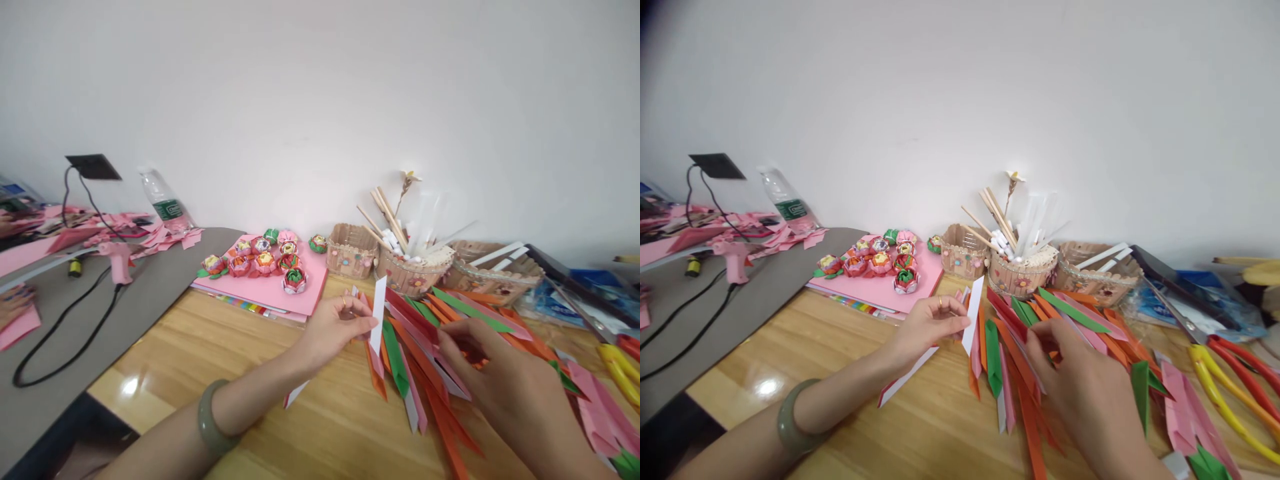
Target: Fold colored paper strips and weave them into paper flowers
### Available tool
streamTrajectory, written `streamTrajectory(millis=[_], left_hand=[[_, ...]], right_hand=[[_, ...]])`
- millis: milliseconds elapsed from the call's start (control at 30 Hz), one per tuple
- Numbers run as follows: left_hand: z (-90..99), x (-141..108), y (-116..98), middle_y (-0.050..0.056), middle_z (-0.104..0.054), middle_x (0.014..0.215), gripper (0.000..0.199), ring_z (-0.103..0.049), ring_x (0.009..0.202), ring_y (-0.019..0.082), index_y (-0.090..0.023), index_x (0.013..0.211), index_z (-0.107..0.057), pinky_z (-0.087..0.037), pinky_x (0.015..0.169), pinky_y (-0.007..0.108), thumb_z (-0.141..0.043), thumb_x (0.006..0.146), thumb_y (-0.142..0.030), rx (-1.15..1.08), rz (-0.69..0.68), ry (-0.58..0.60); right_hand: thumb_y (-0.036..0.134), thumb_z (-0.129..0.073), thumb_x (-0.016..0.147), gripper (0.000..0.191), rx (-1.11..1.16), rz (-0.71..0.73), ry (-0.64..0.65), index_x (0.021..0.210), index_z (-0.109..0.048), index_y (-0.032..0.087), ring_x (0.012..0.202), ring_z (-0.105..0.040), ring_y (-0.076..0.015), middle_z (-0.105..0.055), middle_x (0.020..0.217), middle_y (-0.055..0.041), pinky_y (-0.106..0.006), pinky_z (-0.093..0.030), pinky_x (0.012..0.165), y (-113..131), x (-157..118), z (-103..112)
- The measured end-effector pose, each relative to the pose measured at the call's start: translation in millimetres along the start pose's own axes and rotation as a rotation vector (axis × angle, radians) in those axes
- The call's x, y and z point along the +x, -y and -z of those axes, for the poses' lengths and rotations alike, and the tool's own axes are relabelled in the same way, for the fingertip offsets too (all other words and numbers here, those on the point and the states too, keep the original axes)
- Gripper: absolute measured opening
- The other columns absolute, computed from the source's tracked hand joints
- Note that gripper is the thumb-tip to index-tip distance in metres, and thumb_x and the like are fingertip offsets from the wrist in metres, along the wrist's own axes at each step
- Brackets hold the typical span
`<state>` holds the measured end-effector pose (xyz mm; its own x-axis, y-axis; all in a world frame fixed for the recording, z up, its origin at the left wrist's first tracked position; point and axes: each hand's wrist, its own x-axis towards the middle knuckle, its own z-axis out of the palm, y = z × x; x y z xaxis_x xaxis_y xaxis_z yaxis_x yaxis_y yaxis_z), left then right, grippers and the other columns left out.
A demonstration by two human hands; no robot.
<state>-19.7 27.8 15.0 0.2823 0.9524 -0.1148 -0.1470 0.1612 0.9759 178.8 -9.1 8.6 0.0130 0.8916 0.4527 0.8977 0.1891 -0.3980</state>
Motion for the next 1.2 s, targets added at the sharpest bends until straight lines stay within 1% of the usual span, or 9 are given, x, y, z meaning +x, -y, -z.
streamTrajectory(millis=[100,200,433,567,733,867,1033,1100,1200], left_hand=[[-0.5,0.2,2.6,-0.003,-0.052,0.055,0.024,-0.048,0.051,0.007,-0.012,0.060,-0.058,-0.040,0.057,0.022,-0.073,0.056,-0.031,-0.019,0.012,0.007],[-1.6,0.6,7.8,-0.002,-0.055,0.058,0.030,-0.052,0.054,0.008,-0.013,0.062,-0.058,-0.042,0.058,0.023,-0.076,0.051,-0.034,-0.074,0.052,0.014],[-7.8,-3.9,12.2,-0.002,-0.058,0.062,0.037,-0.054,0.058,0.009,-0.012,0.063,-0.056,-0.043,0.059,0.023,-0.079,0.044,-0.034,-0.154,0.141,0.055],[-9.6,-5.2,12.1,-0.001,-0.057,0.061,0.036,-0.053,0.057,0.009,-0.012,0.063,-0.056,-0.042,0.059,0.023,-0.079,0.047,-0.035,-0.143,0.126,0.060],[-9.7,-5.0,12.6,-0.003,-0.055,0.059,0.035,-0.049,0.056,0.008,-0.013,0.062,-0.056,-0.039,0.058,0.022,-0.078,0.047,-0.035,-0.099,0.084,0.060],[-8.6,-4.2,14.7,-0.003,-0.055,0.059,0.031,-0.047,0.055,0.008,-0.013,0.062,-0.057,-0.037,0.057,0.021,-0.077,0.049,-0.034,-0.040,0.052,0.068],[-8.9,-5.4,16.7,-0.002,-0.056,0.059,0.029,-0.049,0.056,0.009,-0.013,0.061,-0.057,-0.038,0.058,0.022,-0.075,0.052,-0.033,-0.018,0.052,0.087],[-9.3,-6.6,16.7,-0.002,-0.056,0.057,0.029,-0.050,0.055,0.009,-0.013,0.061,-0.056,-0.040,0.058,0.023,-0.075,0.054,-0.035,-0.011,0.068,0.125],[-9.3,-7.9,16.6,-0.002,-0.056,0.055,0.032,-0.051,0.052,0.010,-0.014,0.062,-0.056,-0.041,0.057,0.024,-0.075,0.054,-0.038,-0.031,0.102,0.183]], right_hand=[[0.042,-0.049,0.072,0.022,0.216,-0.109,0.074,0.070,-0.058,0.022,0.051,-0.061,-0.0173,-0.065,0.060,-0.0021,-0.027,-0.046,0.047,0.6,0.3,-1.8],[0.044,-0.051,0.071,0.025,0.396,-0.198,0.057,0.069,-0.059,0.020,0.055,-0.062,-0.0178,-0.065,0.063,-0.0038,-0.027,-0.048,0.050,7.2,-0.4,-3.2],[0.043,-0.064,0.064,0.024,0.699,-0.270,0.179,0.063,-0.063,0.019,0.056,-0.060,-0.0173,-0.065,0.063,-0.0034,-0.026,-0.051,0.053,30.1,-4.8,-3.8],[0.043,-0.064,0.065,0.024,0.762,-0.243,0.238,0.064,-0.063,0.019,0.060,-0.060,-0.0179,-0.064,0.065,-0.0039,-0.027,-0.052,0.056,36.1,-9.3,-6.2],[0.040,-0.064,0.068,0.021,0.807,-0.252,0.328,0.073,-0.060,0.020,0.065,-0.062,-0.0192,-0.064,0.070,-0.0041,-0.030,-0.052,0.060,28.7,-12.9,-16.5],[0.037,-0.061,0.072,0.017,0.753,-0.198,0.368,0.076,-0.059,0.020,0.066,-0.061,-0.0183,-0.063,0.073,-0.0028,-0.030,-0.051,0.062,23.6,-12.6,-19.5],[0.037,-0.053,0.078,0.018,0.671,-0.094,0.403,0.074,-0.058,0.020,0.067,-0.059,-0.0170,-0.061,0.071,-0.0014,-0.028,-0.049,0.064,26.8,-10.0,-12.8],[0.040,-0.051,0.079,0.022,0.687,-0.114,0.384,0.070,-0.057,0.020,0.062,-0.058,-0.0161,-0.060,0.066,-0.0008,-0.027,-0.048,0.058,27.6,-9.4,-11.6],[0.043,-0.058,0.073,0.022,0.853,-0.248,0.338,0.077,-0.053,0.022,0.058,-0.060,-0.0168,-0.062,0.062,-0.0001,-0.026,-0.048,0.052,26.5,-8.4,-13.0]])
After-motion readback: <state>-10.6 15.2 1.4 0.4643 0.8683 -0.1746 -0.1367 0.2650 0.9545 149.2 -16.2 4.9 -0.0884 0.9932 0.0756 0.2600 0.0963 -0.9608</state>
